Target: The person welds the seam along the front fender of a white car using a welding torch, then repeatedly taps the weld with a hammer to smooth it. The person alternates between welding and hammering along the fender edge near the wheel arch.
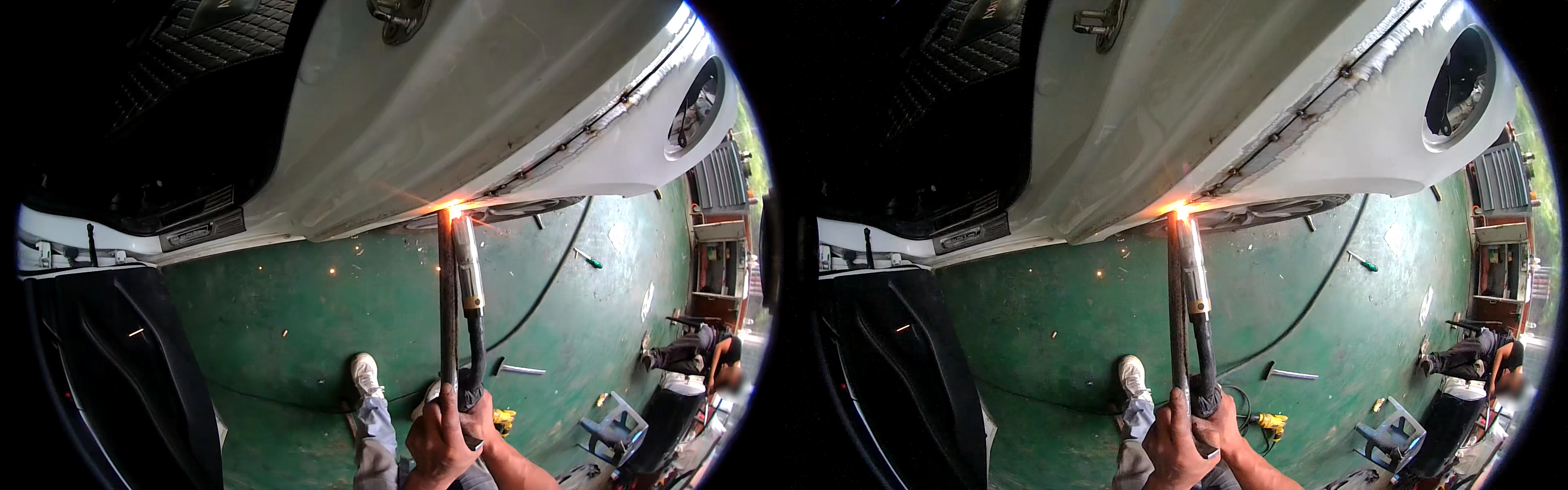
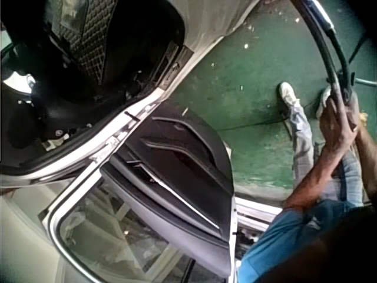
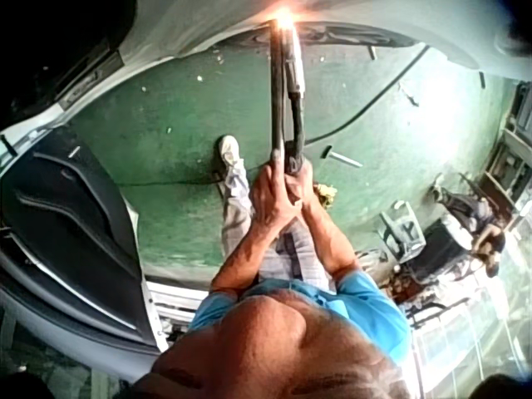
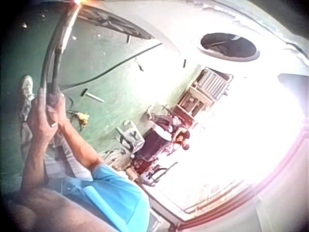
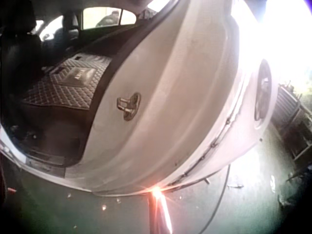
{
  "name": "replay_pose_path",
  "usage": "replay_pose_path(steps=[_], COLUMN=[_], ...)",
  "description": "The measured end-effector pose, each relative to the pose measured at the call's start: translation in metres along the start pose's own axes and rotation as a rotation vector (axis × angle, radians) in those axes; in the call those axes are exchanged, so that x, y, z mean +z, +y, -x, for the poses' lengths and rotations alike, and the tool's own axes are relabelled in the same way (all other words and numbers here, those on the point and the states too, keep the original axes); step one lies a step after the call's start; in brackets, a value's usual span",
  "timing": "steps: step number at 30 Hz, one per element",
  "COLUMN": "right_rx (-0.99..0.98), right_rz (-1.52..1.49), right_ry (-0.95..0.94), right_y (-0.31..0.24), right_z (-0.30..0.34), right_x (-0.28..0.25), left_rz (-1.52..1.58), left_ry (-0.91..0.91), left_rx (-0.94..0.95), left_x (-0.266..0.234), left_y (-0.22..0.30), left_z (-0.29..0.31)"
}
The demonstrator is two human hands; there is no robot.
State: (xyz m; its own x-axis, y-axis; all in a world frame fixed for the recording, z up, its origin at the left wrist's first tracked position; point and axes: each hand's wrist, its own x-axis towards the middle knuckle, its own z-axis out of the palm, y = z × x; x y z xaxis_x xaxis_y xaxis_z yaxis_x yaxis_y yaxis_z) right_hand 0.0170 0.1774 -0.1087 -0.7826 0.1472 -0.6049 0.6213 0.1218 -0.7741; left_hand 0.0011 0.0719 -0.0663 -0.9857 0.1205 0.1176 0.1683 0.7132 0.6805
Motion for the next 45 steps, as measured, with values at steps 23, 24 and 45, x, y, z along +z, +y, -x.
replay_pose_path(steps=[23, 24, 45], right_rx=[0.021, 0.051, 0.254], right_rz=[-0.163, -0.177, -0.815], right_ry=[0.073, 0.079, 0.388], right_y=[0.035, 0.033, 0.254], right_z=[0.033, 0.035, -0.224], right_x=[-0.006, -0.005, 0.0], left_rz=[0.199, 0.202, 0.471], left_ry=[-0.047, -0.054, -0.535], left_rx=[-0.056, -0.082, -0.761], left_x=[-0.012, -0.016, 0.087], left_y=[-0.007, -0.007, -0.187], left_z=[0.008, 0.007, 0.078])
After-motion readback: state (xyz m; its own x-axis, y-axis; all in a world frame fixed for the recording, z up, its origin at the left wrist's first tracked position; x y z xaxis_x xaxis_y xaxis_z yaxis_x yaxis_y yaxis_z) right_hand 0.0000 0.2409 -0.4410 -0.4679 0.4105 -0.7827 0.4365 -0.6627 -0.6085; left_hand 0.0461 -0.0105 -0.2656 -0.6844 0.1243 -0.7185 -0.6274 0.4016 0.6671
